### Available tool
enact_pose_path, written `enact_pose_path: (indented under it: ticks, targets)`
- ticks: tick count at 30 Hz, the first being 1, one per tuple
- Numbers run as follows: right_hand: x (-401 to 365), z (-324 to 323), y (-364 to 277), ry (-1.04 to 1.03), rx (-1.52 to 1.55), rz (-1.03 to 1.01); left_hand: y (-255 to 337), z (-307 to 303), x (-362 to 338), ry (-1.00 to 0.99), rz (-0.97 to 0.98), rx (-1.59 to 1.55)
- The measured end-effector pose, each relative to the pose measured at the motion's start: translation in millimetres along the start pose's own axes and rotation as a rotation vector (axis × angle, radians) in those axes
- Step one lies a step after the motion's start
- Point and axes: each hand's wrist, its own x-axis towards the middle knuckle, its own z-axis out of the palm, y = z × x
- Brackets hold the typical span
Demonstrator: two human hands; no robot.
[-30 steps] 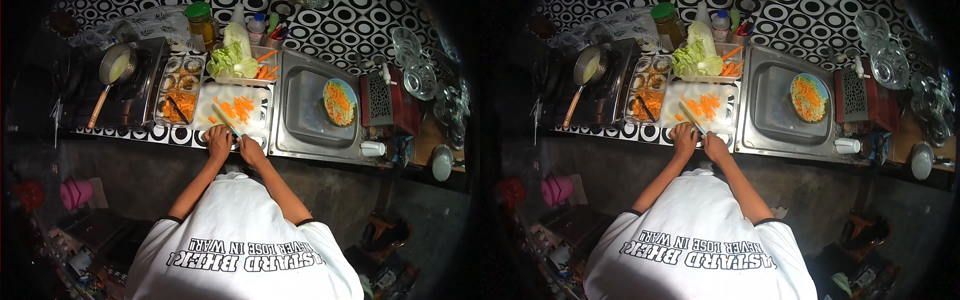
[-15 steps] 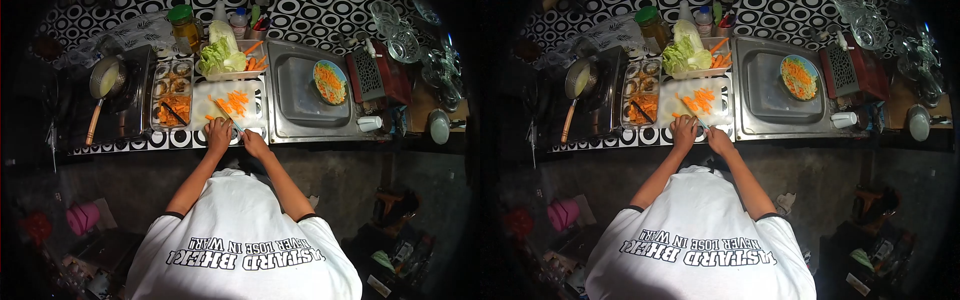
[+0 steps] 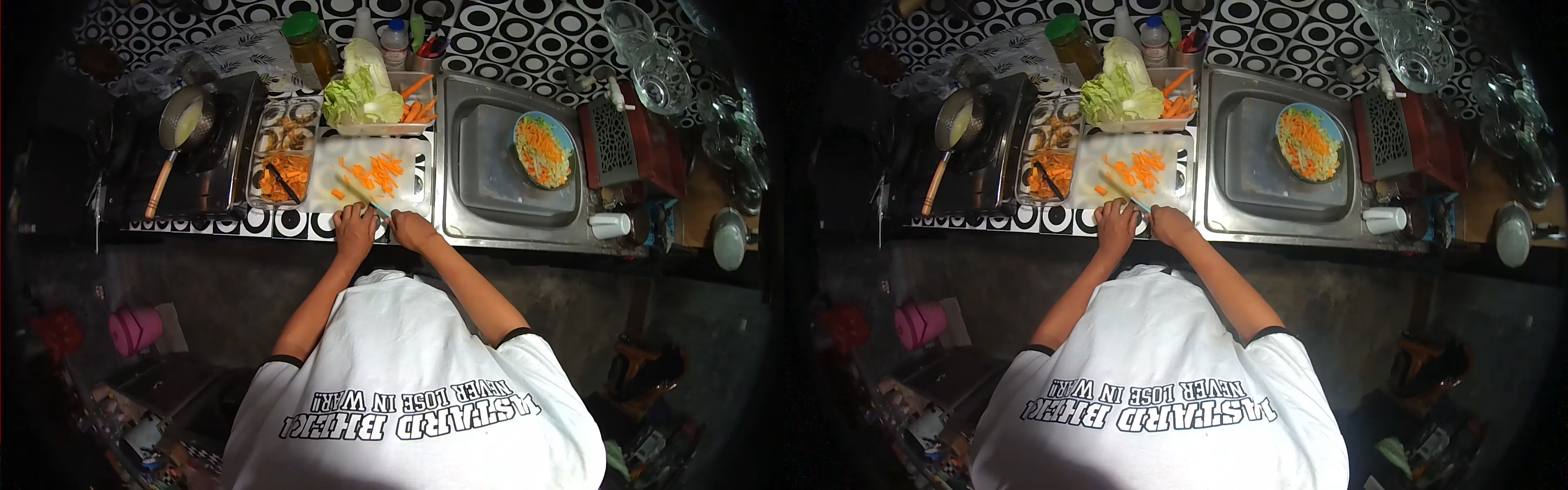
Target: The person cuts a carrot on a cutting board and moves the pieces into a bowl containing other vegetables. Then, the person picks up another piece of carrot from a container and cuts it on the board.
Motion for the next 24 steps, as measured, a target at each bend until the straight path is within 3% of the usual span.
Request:
enact_pose_path:
  ticks: [2, 9, 15, 24]
  targets:
    - [5.4, 0.8, 6.9, -0.028, -0.075, -0.114, 7.9, 1.0, -1.6, 0.010, -0.041, 0.017]
    - [21.5, -10.1, 20.8, -0.107, -0.060, -0.216, 39.0, 7.2, 8.9, 0.033, -0.323, 0.082]
    - [18.7, -14.5, 32.4, -0.093, 0.002, -0.313, 52.7, 15.8, 14.2, 0.106, -0.422, 0.144]
    - [11.9, -21.5, 42.0, -0.069, 0.004, -0.214, 56.0, 21.9, 18.2, 0.121, -0.460, 0.222]
